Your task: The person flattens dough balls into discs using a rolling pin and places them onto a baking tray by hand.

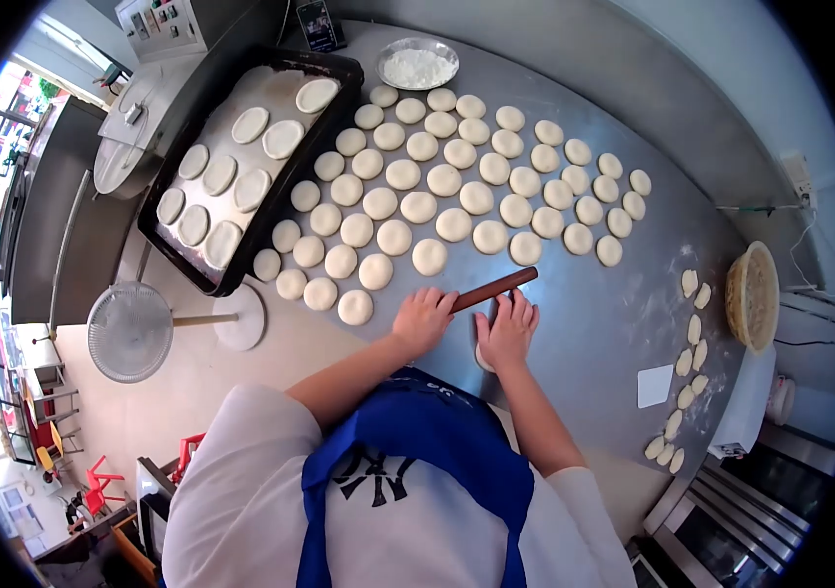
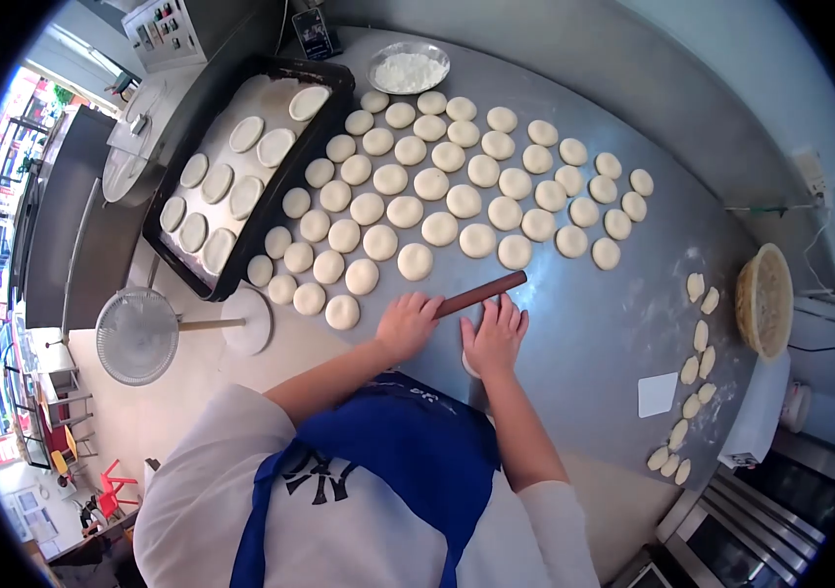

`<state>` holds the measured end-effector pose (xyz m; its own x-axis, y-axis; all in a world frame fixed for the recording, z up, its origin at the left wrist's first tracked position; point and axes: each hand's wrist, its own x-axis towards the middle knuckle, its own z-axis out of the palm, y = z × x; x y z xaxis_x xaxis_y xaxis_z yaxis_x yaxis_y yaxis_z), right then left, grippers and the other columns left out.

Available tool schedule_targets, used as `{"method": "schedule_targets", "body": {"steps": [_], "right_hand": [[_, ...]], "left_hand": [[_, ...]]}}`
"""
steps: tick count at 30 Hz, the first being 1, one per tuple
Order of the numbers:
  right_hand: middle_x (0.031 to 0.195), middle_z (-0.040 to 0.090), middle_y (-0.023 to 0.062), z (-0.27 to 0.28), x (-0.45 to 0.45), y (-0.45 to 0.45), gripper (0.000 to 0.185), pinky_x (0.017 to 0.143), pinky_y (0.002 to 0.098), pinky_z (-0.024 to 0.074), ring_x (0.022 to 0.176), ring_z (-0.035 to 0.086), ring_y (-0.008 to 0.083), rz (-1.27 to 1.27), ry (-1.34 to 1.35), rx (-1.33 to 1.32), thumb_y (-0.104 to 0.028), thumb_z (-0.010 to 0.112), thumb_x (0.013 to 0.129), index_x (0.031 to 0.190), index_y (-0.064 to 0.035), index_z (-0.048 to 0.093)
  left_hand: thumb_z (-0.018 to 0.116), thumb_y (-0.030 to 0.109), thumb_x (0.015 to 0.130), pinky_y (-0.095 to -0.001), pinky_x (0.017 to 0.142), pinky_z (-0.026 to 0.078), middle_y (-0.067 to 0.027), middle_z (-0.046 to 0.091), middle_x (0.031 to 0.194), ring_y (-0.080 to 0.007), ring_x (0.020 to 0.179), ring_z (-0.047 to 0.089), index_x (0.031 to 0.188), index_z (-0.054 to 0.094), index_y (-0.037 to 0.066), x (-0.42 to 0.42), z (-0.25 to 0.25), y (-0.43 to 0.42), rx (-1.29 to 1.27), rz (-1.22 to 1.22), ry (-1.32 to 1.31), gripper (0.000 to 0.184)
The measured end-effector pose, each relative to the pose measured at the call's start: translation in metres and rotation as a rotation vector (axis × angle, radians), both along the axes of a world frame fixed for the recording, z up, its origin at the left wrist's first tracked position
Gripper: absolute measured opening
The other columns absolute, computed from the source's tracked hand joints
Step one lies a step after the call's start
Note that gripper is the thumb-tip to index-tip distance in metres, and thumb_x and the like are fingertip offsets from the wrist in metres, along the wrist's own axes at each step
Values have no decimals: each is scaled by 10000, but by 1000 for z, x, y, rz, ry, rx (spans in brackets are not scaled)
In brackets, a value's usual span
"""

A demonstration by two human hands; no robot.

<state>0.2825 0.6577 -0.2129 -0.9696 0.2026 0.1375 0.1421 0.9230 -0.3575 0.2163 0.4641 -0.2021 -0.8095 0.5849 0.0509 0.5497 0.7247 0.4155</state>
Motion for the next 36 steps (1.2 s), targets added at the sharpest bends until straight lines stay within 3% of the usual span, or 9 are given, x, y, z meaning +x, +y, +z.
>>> {"method": "schedule_targets", "body": {"steps": [7, 10, 12, 14, 17, 21, 26, 29, 36], "right_hand": [[1537, 366, 238, 11, 9, -20, 795, 1194, 644, 224, 1443, 345, 406, -19, -32, -70, -454, 742, 860, 1472, -56, 427], [1577, 334, 198, 2, 5, -6, 698, 1191, 650, 208, 1450, 345, 394, 44, 98, -85, -403, 752, 867, 1443, -119, 478], [1463, 480, 125, 10, 27, 2, 391, 1170, 613, 218, 1404, 382, 350, 2, 173, 22, -389, 725, 871, 1195, -185, 645], [1282, 570, 106, 17, 72, 11, 304, 1101, 588, 279, 1255, 472, 322, -227, 105, 7, -386, 715, 867, 1066, -161, 670], [1155, 585, 96, 0, 122, 17, 307, 1017, 528, 349, 1105, 519, 311, -279, -41, 42, -386, 716, 863, 1024, -129, 669], [1107, 591, 106, 23, 50, 56, 367, 969, 473, 390, 1059, 538, 314, -285, -221, 13, -402, 718, 858, 1058, -99, 661], [1223, 600, 137, 14, 37, 67, 461, 1017, 508, 400, 1151, 550, 330, -255, 128, 18, -402, 713, 854, 1179, -86, 633], [1425, 556, 147, -1, 136, 31, 578, 1102, 533, 358, 1334, 496, 333, -134, 5, 11, -386, 705, 867, 1331, -60, 596], [1507, 513, 173, 16, 43, 69, 583, 1196, 585, 268, 1459, 399, 353, -196, -10, 150, -403, 653, 923, 1394, -64, 587]], "left_hand": [[719, 215, 879, -461, 861, 512, -89, 612, 1129, -312, 1052, 618, 1328, 599, 143, 5, 5, 2, -16, 20, -75, 471], [720, 203, 878, -468, 880, 526, -94, 612, 1136, -319, 1062, 622, 1337, 597, 146, 5, 4, 12, 26, -51, -88, 479], [694, 202, 897, -468, 904, 517, -105, 595, 1097, -319, 1079, 606, 1301, 601, 140, 9, 19, 17, 61, -232, -194, 419], [691, 186, 904, -469, 962, 506, -108, 611, 1207, -329, 1173, 597, 1332, 591, 104, 23, 26, 18, -25, -401, -218, 447], [681, 316, 929, -489, 1091, 445, -141, 562, 1425, -353, 1350, 516, 1403, 555, 47, 23, 12, 26, -54, -551, 106, 559], [628, 532, 927, -524, 1225, 283, -176, 415, 1605, -350, 1514, 344, 1496, 463, -4, -7, 14, 58, -187, -445, 46, 799], [616, 548, 926, -540, 1254, 212, -177, 327, 1657, -336, 1573, 217, 1554, 382, -2, -37, 13, 73, -135, -341, 128, 867], [726, 476, 871, -516, 1235, 269, -180, 385, 1629, -321, 1529, 336, 1542, 398, -12, 15, 16, 24, -214, -697, 13, 893], [687, 316, 914, -470, 1169, 391, -168, 432, 1591, -333, 1450, 437, 1490, 481, 29, -38, 3, 75, -70, -527, 72, 676]]}}
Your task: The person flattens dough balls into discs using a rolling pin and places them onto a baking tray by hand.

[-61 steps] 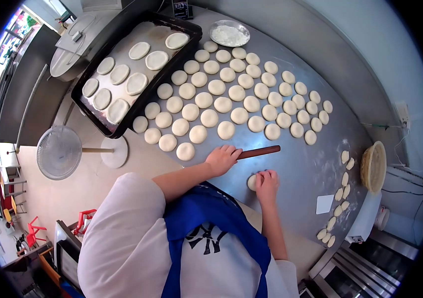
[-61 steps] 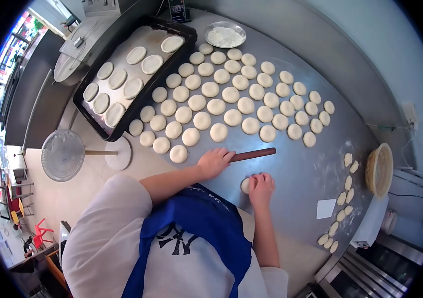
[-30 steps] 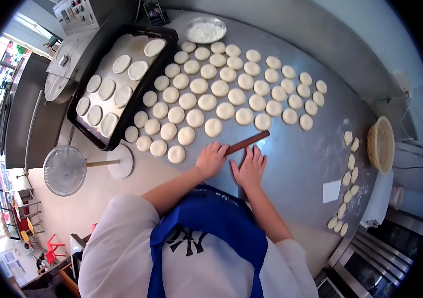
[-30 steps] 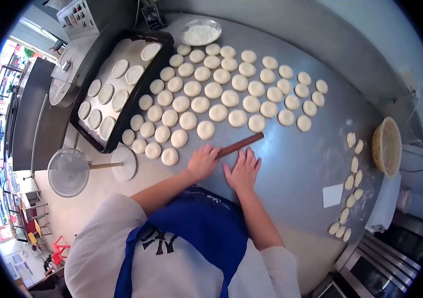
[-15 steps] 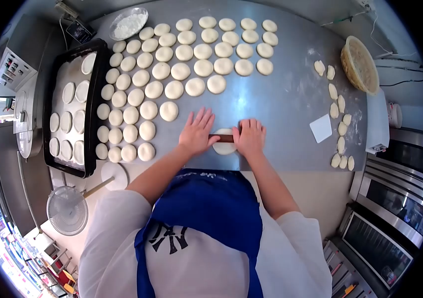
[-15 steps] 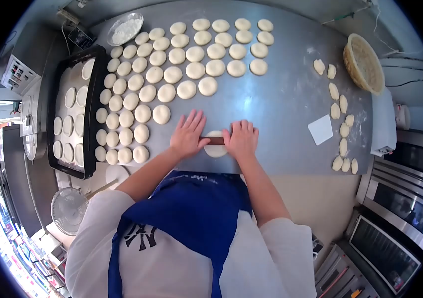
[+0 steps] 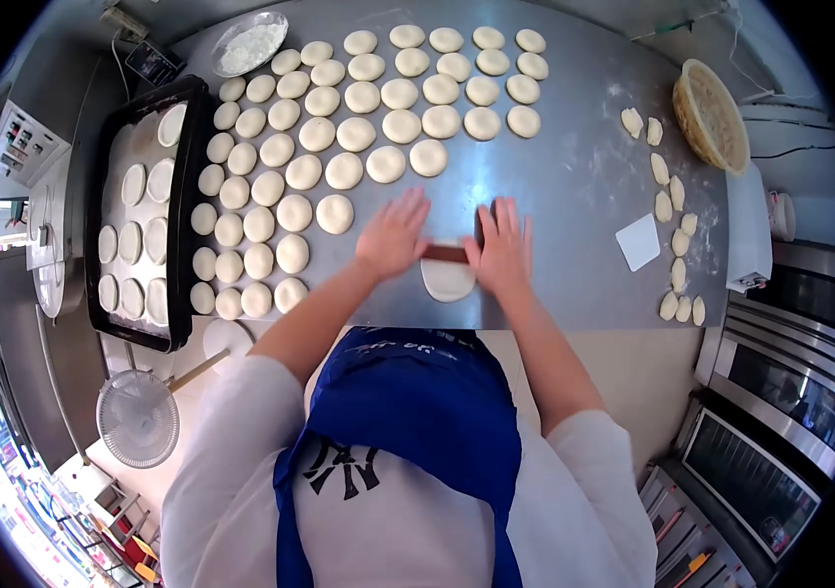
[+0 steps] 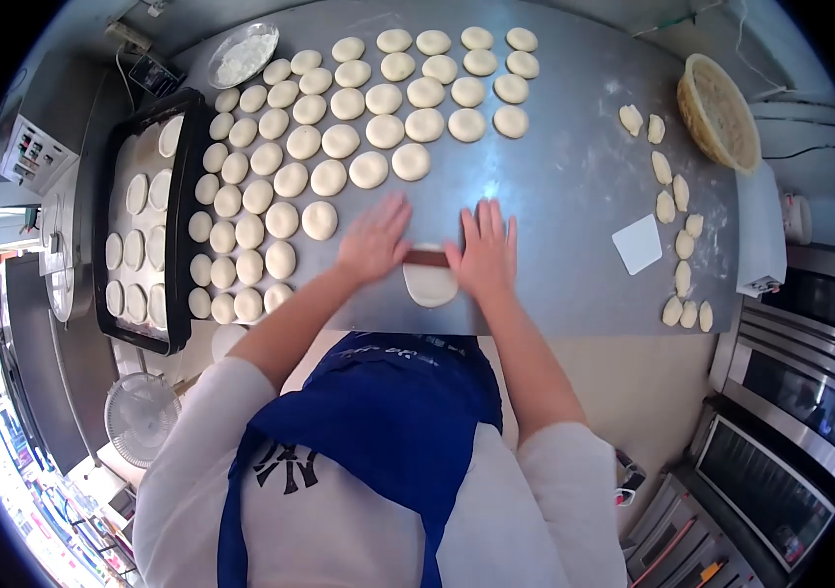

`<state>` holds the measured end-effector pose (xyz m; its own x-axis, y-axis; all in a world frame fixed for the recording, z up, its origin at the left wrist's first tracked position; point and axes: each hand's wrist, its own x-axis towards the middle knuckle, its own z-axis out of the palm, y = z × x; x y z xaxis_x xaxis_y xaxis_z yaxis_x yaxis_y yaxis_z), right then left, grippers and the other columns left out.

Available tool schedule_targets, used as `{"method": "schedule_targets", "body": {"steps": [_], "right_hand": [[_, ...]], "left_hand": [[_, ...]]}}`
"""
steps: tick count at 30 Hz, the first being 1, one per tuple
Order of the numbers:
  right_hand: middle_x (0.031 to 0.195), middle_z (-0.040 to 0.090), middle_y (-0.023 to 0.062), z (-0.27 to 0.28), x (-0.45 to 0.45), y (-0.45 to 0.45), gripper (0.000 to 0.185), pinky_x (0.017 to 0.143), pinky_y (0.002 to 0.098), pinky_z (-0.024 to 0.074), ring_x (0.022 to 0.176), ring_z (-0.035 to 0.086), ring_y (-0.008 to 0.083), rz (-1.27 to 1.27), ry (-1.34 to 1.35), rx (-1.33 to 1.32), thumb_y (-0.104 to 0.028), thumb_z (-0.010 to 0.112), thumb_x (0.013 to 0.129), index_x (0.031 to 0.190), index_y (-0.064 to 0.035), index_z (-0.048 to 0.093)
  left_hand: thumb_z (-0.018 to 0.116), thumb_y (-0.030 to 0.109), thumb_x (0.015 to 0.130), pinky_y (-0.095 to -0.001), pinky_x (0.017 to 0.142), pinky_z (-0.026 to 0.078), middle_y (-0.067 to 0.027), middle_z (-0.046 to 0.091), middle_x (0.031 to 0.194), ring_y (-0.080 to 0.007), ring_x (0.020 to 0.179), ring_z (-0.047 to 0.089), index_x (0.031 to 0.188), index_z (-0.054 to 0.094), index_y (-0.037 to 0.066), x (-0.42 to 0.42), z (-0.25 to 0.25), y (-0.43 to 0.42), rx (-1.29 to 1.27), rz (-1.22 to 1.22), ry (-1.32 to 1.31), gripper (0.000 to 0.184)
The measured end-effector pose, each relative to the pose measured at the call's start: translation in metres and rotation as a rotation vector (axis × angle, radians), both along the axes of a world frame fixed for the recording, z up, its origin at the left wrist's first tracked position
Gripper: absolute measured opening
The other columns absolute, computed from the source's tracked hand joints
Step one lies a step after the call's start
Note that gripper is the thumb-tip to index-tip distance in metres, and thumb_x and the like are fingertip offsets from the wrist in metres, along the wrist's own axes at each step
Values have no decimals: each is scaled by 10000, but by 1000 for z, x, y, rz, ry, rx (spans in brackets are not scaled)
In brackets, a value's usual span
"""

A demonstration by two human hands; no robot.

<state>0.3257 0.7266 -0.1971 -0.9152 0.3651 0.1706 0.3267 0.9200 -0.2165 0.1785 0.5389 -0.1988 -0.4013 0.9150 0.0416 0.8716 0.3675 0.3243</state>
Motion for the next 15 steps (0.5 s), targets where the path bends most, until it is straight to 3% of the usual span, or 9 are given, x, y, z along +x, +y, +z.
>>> {"method": "schedule_targets", "body": {"steps": [3, 5, 6, 8, 10, 12, 13, 14, 15], "right_hand": [[1488, 523, 188, -5, -13, 8, 557, 1203, 595, 258, 1464, 388, 364, -12, 29, 4, -401, 643, 931, 1387, -85, 596], [1487, 521, 190, -6, -2, -1, 545, 1191, 607, 266, 1460, 391, 365, -3, -22, -1, -389, 653, 914, 1370, -93, 611], [1488, 519, 187, -11, 18, -11, 571, 1186, 606, 271, 1459, 393, 365, 33, -11, -24, -385, 665, 899, 1385, -93, 596], [1494, 511, 171, -17, 66, -38, 626, 1184, 605, 266, 1448, 404, 359, 65, -7, -135, -361, 698, 867, 1415, -91, 563], [1463, 516, 143, -27, 116, -64, 745, 1180, 574, 260, 1387, 453, 329, 108, 39, -162, -337, 756, 817, 1469, -88, 495], [1285, 598, 111, -29, 133, -72, 613, 1104, 525, 323, 1248, 527, 302, 39, 108, -169, -268, 777, 755, 1323, -119, 602], [1285, 598, 111, -25, 128, -67, 613, 1104, 525, 323, 1248, 527, 302, 40, 110, -167, -268, 777, 755, 1323, -119, 602], [1185, 610, 89, -20, 124, -57, 515, 1080, 507, 339, 1184, 545, 296, 12, 56, -224, -244, 765, 727, 1213, -135, 634], [1084, 621, 68, -15, 120, -50, 419, 1057, 489, 355, 1119, 562, 290, -22, 4, -278, -219, 752, 699, 1103, -152, 666]], "left_hand": [[654, 210, 920, -469, 1102, 459, -162, 526, 1495, -356, 1369, 514, 1414, 554, 54, -10, 10, 29, 155, 135, 87, 527], [632, 162, 925, -455, 1005, 526, -146, 636, 1330, -336, 1256, 598, 1311, 627, 71, 11, -21, 31, 77, -48, -165, 397], [665, 176, 911, -427, 951, 555, -131, 685, 1209, -330, 1156, 657, 1240, 665, 80, 28, -10, 32, -18, 12, -228, 343], [718, 221, 881, -443, 926, 557, -146, 667, 1139, -350, 1066, 661, 1158, 665, 82, 39, 7, 27, 31, 211, -426, 315], [736, 235, 875, -452, 903, 554, -148, 669, 1118, -351, 1037, 664, 1135, 667, 81, 33, 11, 24, -44, 186, -465, 310], [754, 248, 869, -460, 881, 551, -151, 670, 1098, -353, 1009, 667, 1112, 670, 79, 31, 9, 24, -108, 186, -491, 308], [747, 254, 884, -456, 860, 544, -161, 670, 1099, -357, 991, 661, 1093, 668, 79, 38, 4, 18, 30, 49, -493, 284], [740, 260, 900, -452, 839, 536, -171, 670, 1101, -360, 973, 655, 1074, 666, 78, 47, 0, 11, 163, -93, -493, 263], [713, 267, 952, -397, 828, 526, -121, 689, 1038, -278, 935, 661, 1066, 663, 66, 60, 19, 5, 125, 51, -702, 237]]}}
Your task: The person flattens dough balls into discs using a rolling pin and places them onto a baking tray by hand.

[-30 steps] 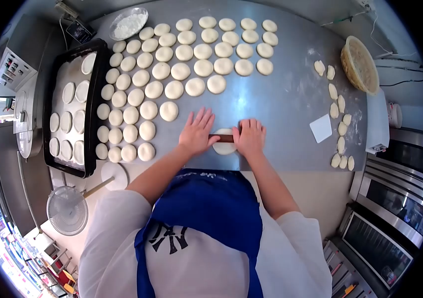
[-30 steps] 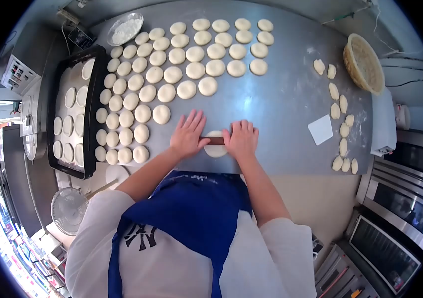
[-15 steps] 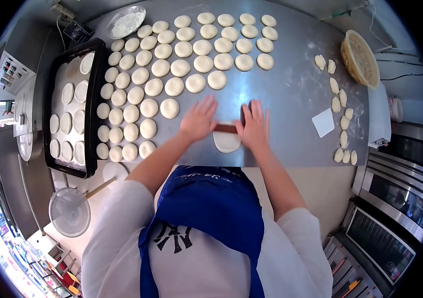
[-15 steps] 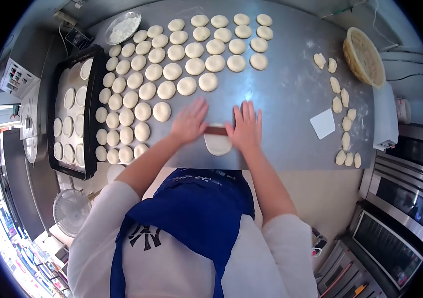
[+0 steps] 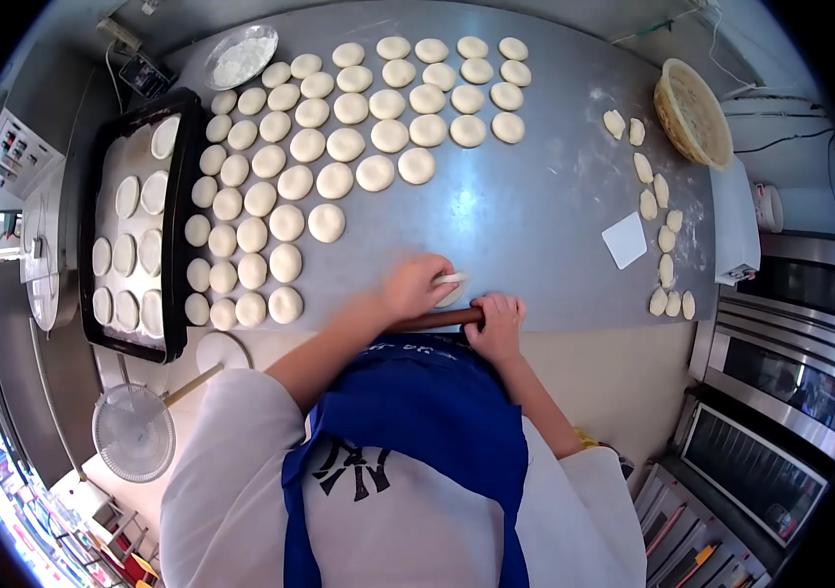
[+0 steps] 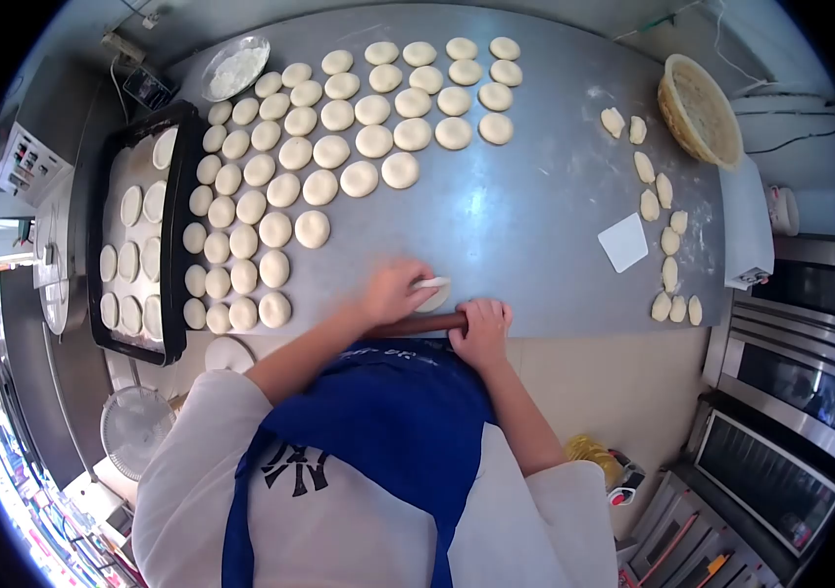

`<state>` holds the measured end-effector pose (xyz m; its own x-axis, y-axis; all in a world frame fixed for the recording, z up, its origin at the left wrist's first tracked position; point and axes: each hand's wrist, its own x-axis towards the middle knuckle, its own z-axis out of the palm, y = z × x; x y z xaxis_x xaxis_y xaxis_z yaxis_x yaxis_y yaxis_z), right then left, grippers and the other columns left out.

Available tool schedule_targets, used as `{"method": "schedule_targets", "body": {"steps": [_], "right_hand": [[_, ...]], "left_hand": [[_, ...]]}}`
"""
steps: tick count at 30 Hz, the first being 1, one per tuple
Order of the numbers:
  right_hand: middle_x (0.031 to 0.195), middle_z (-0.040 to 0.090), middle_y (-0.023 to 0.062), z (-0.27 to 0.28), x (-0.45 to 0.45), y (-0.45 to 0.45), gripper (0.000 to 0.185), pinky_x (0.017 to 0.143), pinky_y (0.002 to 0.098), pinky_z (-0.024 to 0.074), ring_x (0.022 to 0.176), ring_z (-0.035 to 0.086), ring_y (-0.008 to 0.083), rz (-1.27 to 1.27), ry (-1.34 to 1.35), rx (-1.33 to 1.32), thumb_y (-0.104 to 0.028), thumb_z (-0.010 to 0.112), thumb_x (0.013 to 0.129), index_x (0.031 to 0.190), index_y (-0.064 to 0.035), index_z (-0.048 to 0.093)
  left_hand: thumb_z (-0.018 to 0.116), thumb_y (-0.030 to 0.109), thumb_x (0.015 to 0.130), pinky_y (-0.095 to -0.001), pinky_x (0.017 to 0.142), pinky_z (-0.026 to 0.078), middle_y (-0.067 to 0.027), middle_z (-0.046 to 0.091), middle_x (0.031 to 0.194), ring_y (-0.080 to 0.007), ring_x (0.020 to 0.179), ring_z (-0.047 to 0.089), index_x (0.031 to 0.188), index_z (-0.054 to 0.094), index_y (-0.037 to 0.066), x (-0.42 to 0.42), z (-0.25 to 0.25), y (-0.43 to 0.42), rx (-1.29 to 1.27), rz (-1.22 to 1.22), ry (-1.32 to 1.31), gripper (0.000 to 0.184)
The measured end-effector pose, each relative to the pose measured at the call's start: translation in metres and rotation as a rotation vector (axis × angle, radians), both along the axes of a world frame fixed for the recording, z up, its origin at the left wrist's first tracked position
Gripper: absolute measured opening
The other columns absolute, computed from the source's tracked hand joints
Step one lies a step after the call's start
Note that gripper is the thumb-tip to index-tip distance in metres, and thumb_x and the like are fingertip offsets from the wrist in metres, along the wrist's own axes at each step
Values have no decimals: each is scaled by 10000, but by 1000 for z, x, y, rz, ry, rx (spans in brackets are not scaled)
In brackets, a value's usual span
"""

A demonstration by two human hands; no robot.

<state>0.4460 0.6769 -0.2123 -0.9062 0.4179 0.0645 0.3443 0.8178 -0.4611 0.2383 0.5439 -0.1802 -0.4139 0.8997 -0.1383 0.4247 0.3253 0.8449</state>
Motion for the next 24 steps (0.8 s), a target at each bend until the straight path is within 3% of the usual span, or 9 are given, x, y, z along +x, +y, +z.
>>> {"method": "schedule_targets", "body": {"steps": [1, 3, 5, 8, 12, 15, 17, 20, 24], "right_hand": [[1084, 621, 68, 5, -2, 5, 419, 1057, 489, 355, 1119, 562, 290, -13, 6, 6, -219, 752, 699, 1103, -152, 666], [959, 616, 47, 13, -2, 12, 261, 994, 473, 373, 1035, 576, 289, 102, 51, -47, -181, 724, 656, 906, -151, 656], [956, 622, 49, 17, 4, 13, 248, 993, 475, 373, 1028, 581, 285, 95, 21, -56, -184, 726, 661, 899, -151, 662], [949, 630, 53, 32, -13, 12, 224, 996, 469, 375, 1014, 587, 280, 115, -36, -87, -191, 726, 675, 888, -150, 670], [955, 637, 54, 52, -83, -10, 197, 1009, 456, 381, 1002, 586, 273, 36, -24, -32, -189, 711, 716, 904, -141, 677], [943, 626, 40, 29, -121, -20, 186, 1004, 465, 390, 992, 575, 270, 60, 154, 106, -172, 695, 742, 922, -134, 671], [1103, 650, 63, 8, -106, -25, 327, 1062, 494, 369, 1110, 573, 278, 97, 46, 64, -175, 696, 771, 1091, -114, 675], [1539, 478, 146, 4, -72, -30, 667, 1177, 571, 267, 1417, 451, 303, 296, 1, 32, -287, 713, 847, 1442, -60, 514], [1553, 459, 165, 19, -151, -16, 670, 1176, 604, 260, 1444, 421, 319, 261, 11, 173, -375, 687, 895, 1458, -60, 503]], "left_hand": [[713, 267, 952, -397, 828, 526, -121, 689, 1038, -278, 935, 661, 1066, 663, 66, 10, -5, -1, 6, -13, 6, 237], [660, 280, 1012, -358, 830, 519, -50, 683, 965, -172, 917, 640, 1059, 675, 61, 21, -10, 2, 197, 481, -735, 225], [617, 303, 1047, -335, 832, 518, -3, 658, 951, -96, 956, 604, 1126, 676, 61, 5, -8, 0, 146, 433, -851, 261], [680, 369, 982, -409, 973, 522, -128, 692, 1207, -276, 1151, 656, 1337, 612, 56, -43, 16, 1, -168, -64, -176, 478], [724, 395, 925, -436, 1016, 504, -170, 682, 1237, -349, 1186, 639, 1329, 615, 46, -64, 22, -12, -425, 12, 243, 545], [736, 411, 896, -463, 1120, 433, -187, 592, 1419, -353, 1351, 542, 1433, 537, 32, -56, 15, -36, -272, 307, 338, 687], [720, 452, 895, -507, 1184, 357, -199, 438, 1580, -356, 1486, 398, 1526, 431, 15, -25, 3, -80, -306, 261, 762, 820], [693, 505, 886, -560, 1232, 255, -191, 325, 1655, -350, 1567, 248, 1570, 354, -5, 6, -14, -123, -300, 134, 568, 918], [676, 505, 893, -572, 1235, 244, -196, 308, 1665, -348, 1564, 252, 1568, 359, -10, -46, -14, -81, -377, 292, 761, 906]]}}
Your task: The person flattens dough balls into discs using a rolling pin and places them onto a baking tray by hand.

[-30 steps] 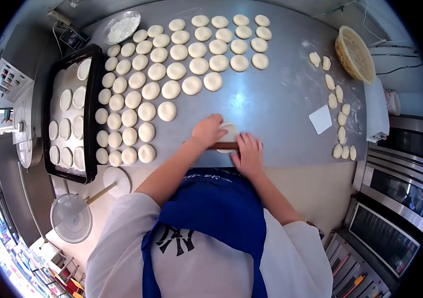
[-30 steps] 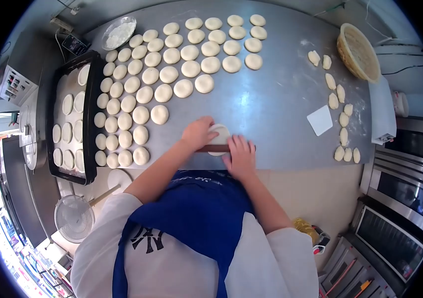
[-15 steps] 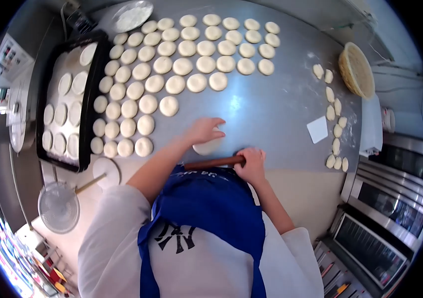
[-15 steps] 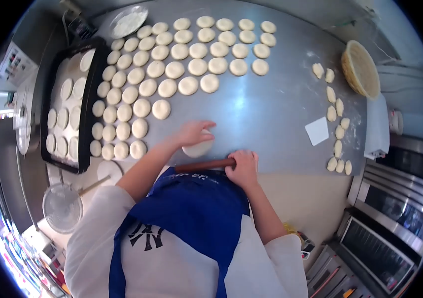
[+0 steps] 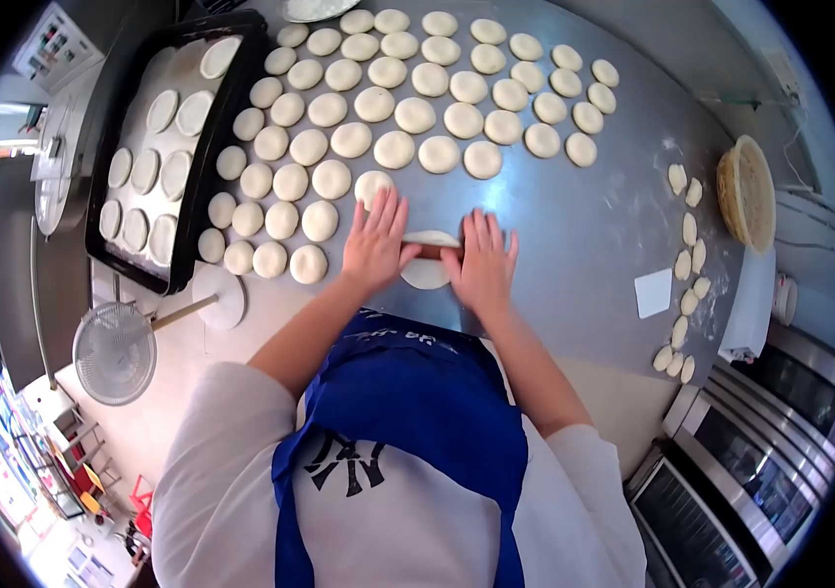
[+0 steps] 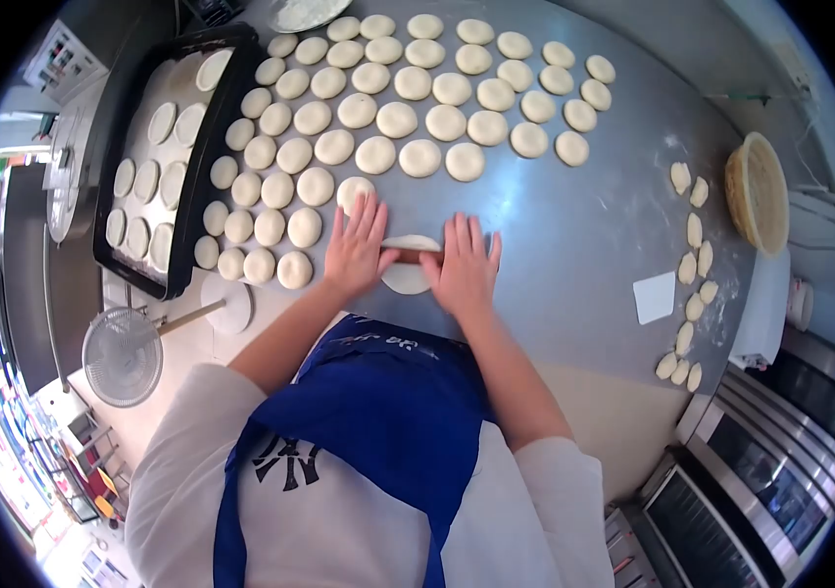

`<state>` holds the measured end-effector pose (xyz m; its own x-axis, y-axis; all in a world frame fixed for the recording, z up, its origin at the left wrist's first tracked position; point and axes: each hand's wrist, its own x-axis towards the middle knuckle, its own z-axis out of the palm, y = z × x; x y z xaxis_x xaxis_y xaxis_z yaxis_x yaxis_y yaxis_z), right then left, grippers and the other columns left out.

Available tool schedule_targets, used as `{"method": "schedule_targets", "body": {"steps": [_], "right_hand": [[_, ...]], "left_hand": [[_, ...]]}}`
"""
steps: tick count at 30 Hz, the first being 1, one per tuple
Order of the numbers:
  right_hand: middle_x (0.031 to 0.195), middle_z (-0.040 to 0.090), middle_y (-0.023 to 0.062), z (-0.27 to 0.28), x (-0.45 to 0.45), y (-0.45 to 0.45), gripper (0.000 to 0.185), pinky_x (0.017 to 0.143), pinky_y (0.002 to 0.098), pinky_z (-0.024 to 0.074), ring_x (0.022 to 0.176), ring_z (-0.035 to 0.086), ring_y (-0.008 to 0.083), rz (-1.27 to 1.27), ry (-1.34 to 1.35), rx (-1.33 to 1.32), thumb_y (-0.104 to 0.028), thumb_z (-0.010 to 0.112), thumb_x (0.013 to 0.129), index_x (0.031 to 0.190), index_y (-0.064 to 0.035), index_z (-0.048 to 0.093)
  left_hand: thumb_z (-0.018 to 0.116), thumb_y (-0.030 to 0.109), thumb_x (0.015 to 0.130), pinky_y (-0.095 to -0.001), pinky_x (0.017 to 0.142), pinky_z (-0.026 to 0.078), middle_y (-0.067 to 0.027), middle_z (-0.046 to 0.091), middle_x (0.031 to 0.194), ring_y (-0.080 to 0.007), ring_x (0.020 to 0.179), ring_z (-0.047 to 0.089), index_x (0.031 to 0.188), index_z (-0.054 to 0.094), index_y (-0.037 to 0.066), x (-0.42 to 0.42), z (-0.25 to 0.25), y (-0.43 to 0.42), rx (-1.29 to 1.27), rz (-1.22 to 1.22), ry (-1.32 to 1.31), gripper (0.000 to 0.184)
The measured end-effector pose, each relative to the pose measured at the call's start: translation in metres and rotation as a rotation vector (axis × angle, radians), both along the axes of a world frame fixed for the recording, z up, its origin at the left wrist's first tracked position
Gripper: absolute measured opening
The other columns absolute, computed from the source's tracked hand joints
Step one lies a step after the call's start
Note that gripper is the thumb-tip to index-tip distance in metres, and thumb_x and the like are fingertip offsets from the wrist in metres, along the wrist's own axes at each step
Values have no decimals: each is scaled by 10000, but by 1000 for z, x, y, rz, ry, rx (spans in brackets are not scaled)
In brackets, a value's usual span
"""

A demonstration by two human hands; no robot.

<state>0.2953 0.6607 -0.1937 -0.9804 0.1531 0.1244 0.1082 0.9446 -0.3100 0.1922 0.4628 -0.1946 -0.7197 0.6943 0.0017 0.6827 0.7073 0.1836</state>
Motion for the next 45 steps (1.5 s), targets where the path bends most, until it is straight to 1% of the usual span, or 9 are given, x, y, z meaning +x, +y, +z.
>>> {"method": "schedule_targets", "body": {"steps": [6, 11, 18, 25, 29, 32, 37, 39, 45], "right_hand": [[1582, 414, 197, 0, -19, 8, 736, 1197, 644, 211, 1508, 324, 344, -73, -35, 55, -423, 677, 908, 1505, -51, 460], [1605, 398, 185, -26, 93, -2, 778, 1186, 630, 239, 1503, 350, 331, 85, -40, -57, -369, 702, 890, 1528, -23, 423], [1598, 409, 188, -8, -32, 25, 712, 1178, 632, 251, 1491, 361, 351, -109, 6, 133, -383, 670, 912, 1508, -56, 457], [1334, 585, 127, -21, 82, -7, 607, 1138, 582, 294, 1271, 517, 315, -7, 86, -22, -335, 735, 831, 1371, -112, 572], [1107, 618, 71, -20, 86, -3, 422, 1056, 521, 347, 1099, 554, 288, -107, 105, -116, -263, 760, 745, 1136, -144, 655], [1016, 618, 44, -8, 98, 3, 293, 996, 473, 362, 1043, 556, 284, -94, 94, -200, -217, 741, 689, 961, -155, 652], [972, 622, 47, 6, 93, 14, 271, 998, 453, 356, 1010, 565, 286, -77, 18, -228, -194, 727, 670, 930, -153, 661], [962, 627, 51, 15, 63, 14, 240, 1002, 460, 357, 1013, 565, 295, -97, 29, -234, -191, 721, 688, 916, -144, 661], [1197, 635, 107, -9, 64, -1, 379, 1094, 531, 317, 1169, 556, 316, -105, 73, -122, -169, 681, 765, 1134, -94, 632]], "left_hand": [[619, 554, 924, -573, 1245, 198, -190, 311, 1665, -317, 1579, 205, 1550, 392, -15, -18, 16, 12, -44, 116, 33, 876], [739, 463, 836, -488, 1211, 308, -161, 407, 1619, -319, 1535, 319, 1525, 436, -5, 67, 0, -51, 135, -254, -165, 886], [679, 344, 917, -455, 1148, 403, -155, 527, 1506, -324, 1431, 459, 1366, 604, 53, -22, 0, 33, 203, -71, 179, 541], [775, 338, 809, -459, 908, 552, -136, 711, 1121, -329, 1058, 674, 1015, 692, 92, -19, 20, 40, -99, 52, -609, 331], [792, 304, 832, -397, 839, 570, -121, 736, 950, -278, 940, 722, 908, 694, 39, 0, 32, 38, 158, -158, -600, 292], [816, 271, 818, -325, 764, 562, -126, 736, 896, -187, 773, 689, 1145, 686, 3, 25, 27, 33, 654, 392, -995, 442], [810, 289, 844, -391, 862, 559, -173, 721, 1071, -260, 947, 701, 1462, 442, 1, 25, 18, 11, 552, 389, -986, 775], [796, 293, 864, -441, 990, 510, -212, 632, 1304, -348, 1158, 633, 1458, 462, -1, 16, 14, 14, 407, 149, -358, 743], [720, 485, 874, -558, 1199, 310, -187, 420, 1589, -367, 1494, 359, 1522, 413, -9, 42, -2, -36, 143, -141, -72, 871]]}}
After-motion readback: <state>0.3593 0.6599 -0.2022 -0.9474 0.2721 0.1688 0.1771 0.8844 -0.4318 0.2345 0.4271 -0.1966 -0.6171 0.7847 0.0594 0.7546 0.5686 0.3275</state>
